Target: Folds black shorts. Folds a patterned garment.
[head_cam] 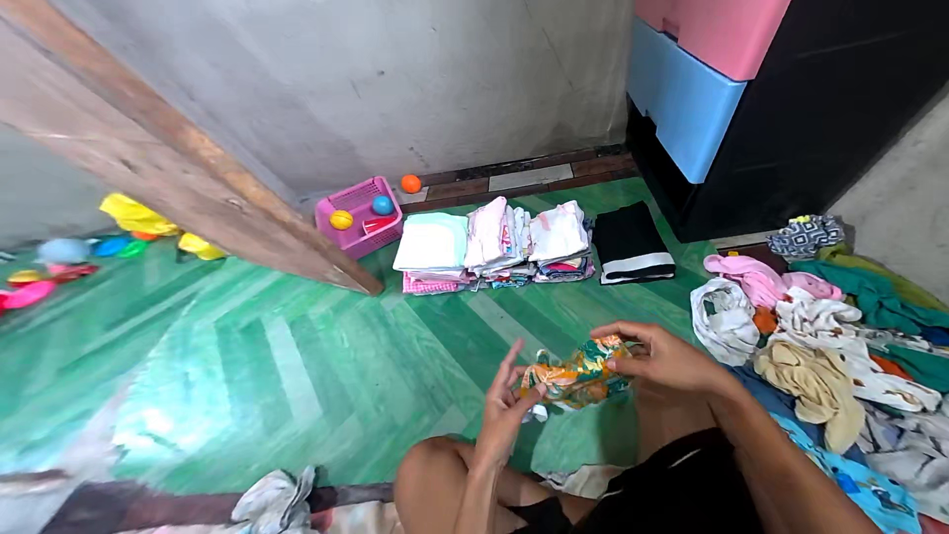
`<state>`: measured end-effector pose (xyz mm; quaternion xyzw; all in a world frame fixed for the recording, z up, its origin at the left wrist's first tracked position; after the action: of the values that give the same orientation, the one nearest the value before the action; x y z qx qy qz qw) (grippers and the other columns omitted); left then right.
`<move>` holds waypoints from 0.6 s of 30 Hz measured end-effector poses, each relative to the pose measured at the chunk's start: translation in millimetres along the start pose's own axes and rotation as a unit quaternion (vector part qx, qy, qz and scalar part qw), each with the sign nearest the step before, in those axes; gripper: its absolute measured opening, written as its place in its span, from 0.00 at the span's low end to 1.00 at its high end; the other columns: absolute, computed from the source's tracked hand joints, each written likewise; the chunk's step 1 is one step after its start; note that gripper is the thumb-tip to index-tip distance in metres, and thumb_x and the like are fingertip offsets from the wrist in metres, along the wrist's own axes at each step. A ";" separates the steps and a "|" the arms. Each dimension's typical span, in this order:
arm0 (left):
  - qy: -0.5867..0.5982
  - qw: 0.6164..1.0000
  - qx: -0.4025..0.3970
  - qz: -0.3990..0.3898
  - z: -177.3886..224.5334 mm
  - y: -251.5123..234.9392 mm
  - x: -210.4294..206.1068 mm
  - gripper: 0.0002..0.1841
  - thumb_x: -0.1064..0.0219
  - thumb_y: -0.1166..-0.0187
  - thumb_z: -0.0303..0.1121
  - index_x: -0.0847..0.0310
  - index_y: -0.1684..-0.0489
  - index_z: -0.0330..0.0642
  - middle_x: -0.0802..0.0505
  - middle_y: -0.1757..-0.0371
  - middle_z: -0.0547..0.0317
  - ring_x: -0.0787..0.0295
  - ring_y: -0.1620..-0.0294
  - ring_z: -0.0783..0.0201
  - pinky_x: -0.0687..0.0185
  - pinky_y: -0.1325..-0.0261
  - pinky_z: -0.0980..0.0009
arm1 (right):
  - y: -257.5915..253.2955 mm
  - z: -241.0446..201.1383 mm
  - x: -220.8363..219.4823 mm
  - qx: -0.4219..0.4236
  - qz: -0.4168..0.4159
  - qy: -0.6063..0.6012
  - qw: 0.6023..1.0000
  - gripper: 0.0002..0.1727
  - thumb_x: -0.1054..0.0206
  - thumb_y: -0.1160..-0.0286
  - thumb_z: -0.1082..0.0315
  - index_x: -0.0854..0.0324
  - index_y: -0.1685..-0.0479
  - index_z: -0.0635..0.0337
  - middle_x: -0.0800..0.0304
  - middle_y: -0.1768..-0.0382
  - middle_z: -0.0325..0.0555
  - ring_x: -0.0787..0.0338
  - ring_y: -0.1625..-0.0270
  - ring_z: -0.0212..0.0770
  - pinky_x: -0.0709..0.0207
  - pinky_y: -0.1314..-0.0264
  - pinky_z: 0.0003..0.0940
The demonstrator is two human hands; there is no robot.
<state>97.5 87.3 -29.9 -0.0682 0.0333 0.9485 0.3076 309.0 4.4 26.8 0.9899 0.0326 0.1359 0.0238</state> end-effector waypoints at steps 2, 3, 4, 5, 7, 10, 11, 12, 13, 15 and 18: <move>-0.011 0.999 0.027 -0.023 -8.2 0.9 -4.0 0.31 0.35 0.21 0.31 0.33 0.15 0.35 0.09 0.39 0.53 0.09 0.45 0.65 0.13 0.41 0.67 | 2.0 -2.3 -3.7 0.016 -0.020 0.059 0.998 0.28 0.33 0.24 0.75 0.25 0.21 0.59 0.19 0.24 0.51 0.14 0.30 0.39 0.18 0.29 0.36; -0.002 0.998 0.047 -0.029 -13.9 1.8 -6.4 0.30 0.36 0.19 0.33 0.32 0.16 0.35 0.07 0.43 0.54 0.08 0.47 0.65 0.13 0.40 0.66 | 2.2 -4.6 -4.8 0.032 -0.023 0.091 0.995 0.30 0.33 0.25 0.76 0.25 0.20 0.58 0.21 0.23 0.52 0.17 0.26 0.42 0.21 0.25 0.39; 0.008 0.997 0.071 -0.032 -20.6 3.1 -9.0 0.30 0.35 0.19 0.33 0.32 0.16 0.35 0.05 0.47 0.54 0.07 0.49 0.65 0.12 0.41 0.66 | 2.4 -7.2 -5.4 0.049 -0.022 0.121 0.991 0.30 0.34 0.26 0.76 0.25 0.19 0.58 0.21 0.23 0.53 0.19 0.24 0.45 0.24 0.22 0.42; 0.017 0.995 0.091 -0.034 -27.7 4.5 -11.4 0.30 0.33 0.20 0.32 0.32 0.16 0.36 0.05 0.50 0.53 0.06 0.51 0.65 0.11 0.43 0.65 | 2.7 -10.2 -5.4 0.061 -0.017 0.145 0.987 0.31 0.35 0.26 0.77 0.25 0.19 0.58 0.20 0.23 0.55 0.20 0.22 0.48 0.26 0.20 0.45; 0.029 0.994 0.101 -0.040 -36.7 7.3 -15.5 0.28 0.33 0.23 0.25 0.27 0.20 0.34 0.06 0.47 0.52 0.07 0.51 0.63 0.11 0.42 0.64 | 2.4 -12.7 -4.8 0.075 -0.003 0.181 0.981 0.33 0.37 0.28 0.79 0.25 0.18 0.56 0.18 0.26 0.57 0.19 0.24 0.52 0.27 0.21 0.47; -0.031 0.999 0.036 -0.014 -31.7 9.5 -11.9 0.21 0.34 0.26 0.18 0.17 0.31 0.31 0.09 0.35 0.51 0.08 0.45 0.67 0.11 0.41 0.69 | 3.0 -9.4 -3.7 0.049 0.001 0.218 0.975 0.30 0.37 0.25 0.77 0.23 0.20 0.55 0.16 0.29 0.56 0.18 0.26 0.53 0.27 0.21 0.48; -0.094 0.995 -0.003 0.014 -25.2 9.5 -7.6 0.20 0.32 0.27 0.18 0.14 0.35 0.33 0.09 0.40 0.52 0.09 0.48 0.68 0.11 0.44 0.72 | 3.4 -7.7 -3.8 0.042 0.003 0.231 0.972 0.28 0.37 0.24 0.76 0.22 0.21 0.55 0.15 0.32 0.57 0.17 0.28 0.54 0.26 0.23 0.49; -0.177 0.982 -0.047 0.045 -17.9 10.2 -3.3 0.19 0.29 0.28 0.20 0.12 0.37 0.35 0.09 0.44 0.51 0.10 0.49 0.68 0.12 0.44 0.73 | 3.8 -5.3 -4.0 0.034 0.006 0.248 0.968 0.27 0.36 0.24 0.75 0.21 0.22 0.56 0.14 0.35 0.58 0.17 0.30 0.55 0.24 0.25 0.49; -0.262 0.958 -0.091 0.080 -8.9 12.1 -0.9 0.18 0.27 0.30 0.23 0.10 0.39 0.37 0.08 0.47 0.51 0.10 0.51 0.68 0.12 0.45 0.73 | 4.1 -3.2 -4.3 0.027 0.011 0.269 0.963 0.26 0.36 0.23 0.74 0.20 0.24 0.56 0.14 0.37 0.58 0.16 0.31 0.56 0.24 0.26 0.50; -0.374 0.904 -0.153 0.139 9.3 17.8 -2.3 0.16 0.26 0.32 0.24 0.07 0.44 0.37 0.07 0.53 0.48 0.09 0.56 0.63 0.12 0.48 0.68 | 3.3 1.0 -4.6 0.013 0.027 0.311 0.950 0.24 0.35 0.22 0.73 0.18 0.26 0.58 0.14 0.40 0.59 0.17 0.32 0.59 0.25 0.26 0.52; -0.433 0.865 -0.176 0.181 20.0 24.6 -0.8 0.09 0.25 0.33 0.25 0.06 0.57 0.38 0.07 0.59 0.51 0.08 0.62 0.65 0.11 0.54 0.70 | 3.1 5.8 1.9 0.013 0.090 0.348 0.933 0.18 0.34 0.24 0.68 0.12 0.36 0.55 0.16 0.44 0.58 0.19 0.37 0.59 0.23 0.33 0.51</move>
<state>81.5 69.0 -9.5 0.3038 -0.2593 0.9116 0.0971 312.6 1.3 22.0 0.8797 -0.0484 0.4728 -0.0140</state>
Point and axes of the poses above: each hand's wrist, its own y-axis away from the middle knuckle, its own x-axis out of the back of the hand, z = x × y, the point moved 9 cm from there along -y, towards the middle knuckle
